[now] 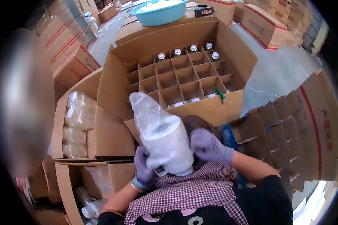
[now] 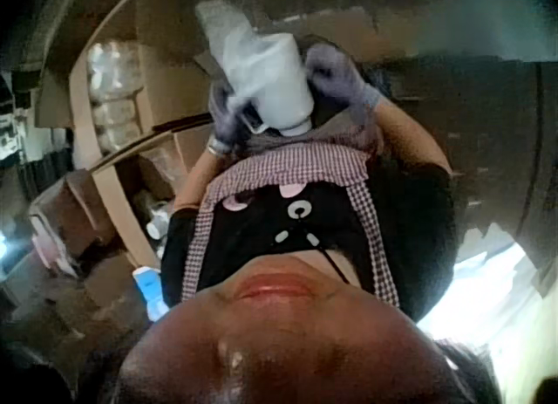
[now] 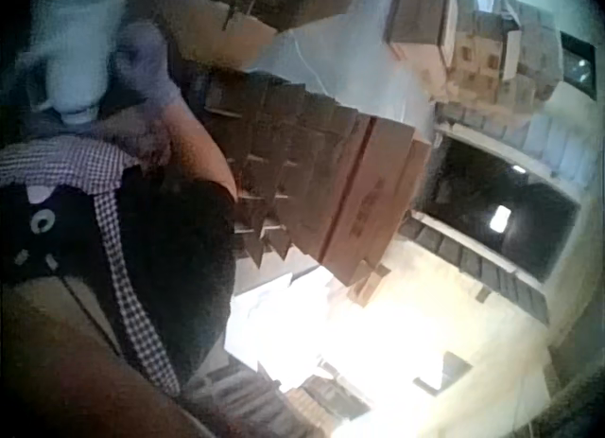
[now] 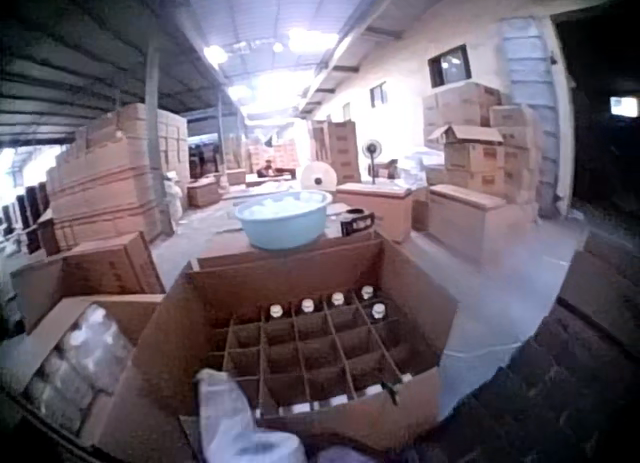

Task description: The person packs white thermos bottles into a cardboard box with dividers. They place a black filter into the thermos, wrap it in a plastic bag, and place it into the box. The person repeats this process for multiple thermoses.

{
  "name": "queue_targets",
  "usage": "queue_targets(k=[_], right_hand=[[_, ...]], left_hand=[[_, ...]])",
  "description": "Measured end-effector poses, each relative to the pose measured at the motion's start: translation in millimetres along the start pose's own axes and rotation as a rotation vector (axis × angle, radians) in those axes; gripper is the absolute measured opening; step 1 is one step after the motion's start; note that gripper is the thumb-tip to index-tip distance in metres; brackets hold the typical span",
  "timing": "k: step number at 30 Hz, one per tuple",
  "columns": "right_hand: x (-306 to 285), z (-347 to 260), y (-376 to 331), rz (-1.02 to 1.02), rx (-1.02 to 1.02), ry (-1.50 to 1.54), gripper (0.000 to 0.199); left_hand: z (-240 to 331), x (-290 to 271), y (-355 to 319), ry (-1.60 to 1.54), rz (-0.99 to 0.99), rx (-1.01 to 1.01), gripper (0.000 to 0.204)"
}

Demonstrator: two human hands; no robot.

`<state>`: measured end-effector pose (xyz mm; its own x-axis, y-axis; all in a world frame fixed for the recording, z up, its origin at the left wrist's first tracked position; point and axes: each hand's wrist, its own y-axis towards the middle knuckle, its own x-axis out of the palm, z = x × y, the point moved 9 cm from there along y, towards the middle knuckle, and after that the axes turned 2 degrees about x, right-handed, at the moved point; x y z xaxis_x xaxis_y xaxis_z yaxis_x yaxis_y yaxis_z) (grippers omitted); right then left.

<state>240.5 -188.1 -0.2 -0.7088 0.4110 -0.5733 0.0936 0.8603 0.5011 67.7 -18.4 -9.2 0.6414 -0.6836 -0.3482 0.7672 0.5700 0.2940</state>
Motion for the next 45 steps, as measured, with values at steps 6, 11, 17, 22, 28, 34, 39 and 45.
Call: queue_targets(k=[6, 11, 17, 22, 28, 34, 39, 45], right_hand=[[37, -31, -63, -0.026, 0.104, -0.164, 0.036], [7, -67, -60, 0.294, 0.297, -0.021, 0.097], [-99, -66, -125, 1.096, 0.291, -0.185, 0.088], [-179, -96, -236, 1.442, 0.413, 0.021, 0.090], [-240, -229, -469, 1.643, 0.754, -0.692, 0.069], [-245, -264, -584, 1.520, 1.508, -1.095, 0.076], [-263, -114, -638, 1.215, 1.824, -0.925, 0.072], [-302, -22, -667, 1.093, 1.523, -0.767, 0.048]], left_hand=[[-53, 6, -16, -0.147, -0.117, -0.284, 0.041], [4, 62, 49, -0.897, 0.016, -0.444, 0.048], [146, 158, 27, 0.267, -0.377, 0.421, 0.030], [207, 260, -75, 0.272, -1.037, 0.891, 0.039], [90, 163, 23, 0.298, -0.630, 0.476, 0.024], [40, 50, 78, 0.496, -0.534, 0.009, 0.034], [35, -56, 73, 0.460, -0.224, 0.184, 0.024], [34, -221, -26, 0.787, 0.315, 0.030, 0.024]])
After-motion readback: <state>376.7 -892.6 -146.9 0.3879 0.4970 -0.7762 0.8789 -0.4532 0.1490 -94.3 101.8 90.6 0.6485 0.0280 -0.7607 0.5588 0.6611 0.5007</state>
